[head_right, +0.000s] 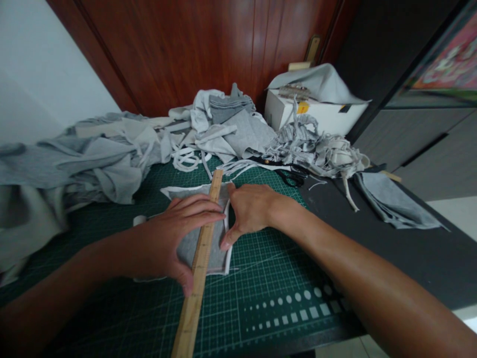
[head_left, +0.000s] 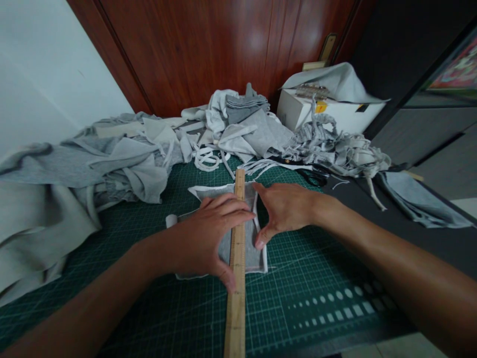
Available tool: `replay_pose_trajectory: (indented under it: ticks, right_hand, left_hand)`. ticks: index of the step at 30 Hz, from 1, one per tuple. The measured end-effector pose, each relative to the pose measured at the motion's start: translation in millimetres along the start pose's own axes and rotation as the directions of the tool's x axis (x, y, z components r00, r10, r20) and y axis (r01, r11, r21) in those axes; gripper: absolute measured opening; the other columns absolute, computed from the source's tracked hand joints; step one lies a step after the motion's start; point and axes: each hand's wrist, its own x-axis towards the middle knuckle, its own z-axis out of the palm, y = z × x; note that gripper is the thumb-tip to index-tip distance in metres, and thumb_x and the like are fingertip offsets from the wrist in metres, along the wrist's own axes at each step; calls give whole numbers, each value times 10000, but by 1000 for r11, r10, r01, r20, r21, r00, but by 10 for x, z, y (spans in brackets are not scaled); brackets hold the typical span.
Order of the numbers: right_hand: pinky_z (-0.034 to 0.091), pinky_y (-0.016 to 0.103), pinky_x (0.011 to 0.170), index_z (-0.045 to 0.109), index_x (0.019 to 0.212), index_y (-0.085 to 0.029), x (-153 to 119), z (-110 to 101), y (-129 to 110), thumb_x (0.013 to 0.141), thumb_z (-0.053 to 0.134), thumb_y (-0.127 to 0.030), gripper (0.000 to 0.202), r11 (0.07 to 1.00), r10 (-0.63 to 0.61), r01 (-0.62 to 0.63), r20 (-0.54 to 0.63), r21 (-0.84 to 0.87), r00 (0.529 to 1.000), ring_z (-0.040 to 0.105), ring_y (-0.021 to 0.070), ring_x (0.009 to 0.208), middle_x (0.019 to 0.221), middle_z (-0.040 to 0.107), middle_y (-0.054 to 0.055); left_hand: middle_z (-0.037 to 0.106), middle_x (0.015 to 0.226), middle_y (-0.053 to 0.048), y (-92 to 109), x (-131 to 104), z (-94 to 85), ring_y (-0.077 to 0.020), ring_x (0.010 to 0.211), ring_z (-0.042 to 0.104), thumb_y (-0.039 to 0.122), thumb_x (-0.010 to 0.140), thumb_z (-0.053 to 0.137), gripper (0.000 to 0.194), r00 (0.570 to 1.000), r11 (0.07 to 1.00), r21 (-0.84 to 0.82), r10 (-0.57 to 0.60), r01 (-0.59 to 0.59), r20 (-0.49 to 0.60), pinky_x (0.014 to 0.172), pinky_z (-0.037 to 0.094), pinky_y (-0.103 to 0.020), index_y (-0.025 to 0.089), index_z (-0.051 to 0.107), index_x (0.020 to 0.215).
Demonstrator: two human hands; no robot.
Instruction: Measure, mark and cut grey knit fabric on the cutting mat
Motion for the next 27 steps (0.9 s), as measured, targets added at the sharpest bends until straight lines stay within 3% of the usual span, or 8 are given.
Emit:
replay_pose_trajectory:
  ticks: [4, 7, 15, 21, 27]
  right_hand:
    - [562, 467, 767, 519, 1494, -70, 10, -4, 5, 516, 783, -873, 1292, 1000, -4, 4, 0, 5, 1000, 739, 436, 1003, 1124, 776, 206]
    - [556, 468, 779, 540, 1469, -71, 10, 10, 12, 550, 755, -879, 1243, 1000, 1, -1, -7, -1, 1000, 729, 442, 1033, 1139, 769, 214]
    - [545, 428, 697, 540, 1450, -66, 7, -2, -5, 516, 747, -915, 1279, 1000, 2, -2, 14, 13, 1000, 749, 434, 943, 1065, 785, 188]
    - [554, 458, 798, 346, 1617, -33, -38, -10, 20, 542, 763, -896, 1440, 1000, 22, -22, 56, 0, 998, 720, 463, 1082, 1228, 751, 255]
    - [548, 474, 854, 228, 1680, -94, -146, -14, 50, 660, 737, -856, 1371, 999, 15, -17, 74, 32, 997, 725, 445, 1102, 1256, 752, 245]
  left_hand:
    - [593, 1472, -93, 113, -3, -20, -355, 1454, 436, 499, 574, 977, 900, 999, 1000, 1, -19, 19, -29, 1225, 318, -546, 272, 631, 1373]
    - [579, 1487, -117, 183, 0, -9, -358, 1470, 427, 501, 531, 997, 973, 998, 999, -13, -40, 40, -38, 1235, 327, -548, 223, 625, 1387]
    - [305, 1690, -226, 134, 41, 142, -388, 1570, 301, 674, 573, 912, 1258, 991, 981, -141, -127, 130, 35, 1264, 328, -526, 130, 396, 1583]
    - [297, 1702, -199, 91, 41, 159, -376, 1573, 303, 708, 588, 880, 1246, 989, 977, -154, -141, 147, 46, 1280, 296, -514, 147, 381, 1582]
    - [317, 1688, -214, 93, 22, 178, -380, 1572, 301, 687, 604, 882, 1230, 992, 978, -171, -122, 123, 20, 1285, 278, -524, 137, 367, 1576]
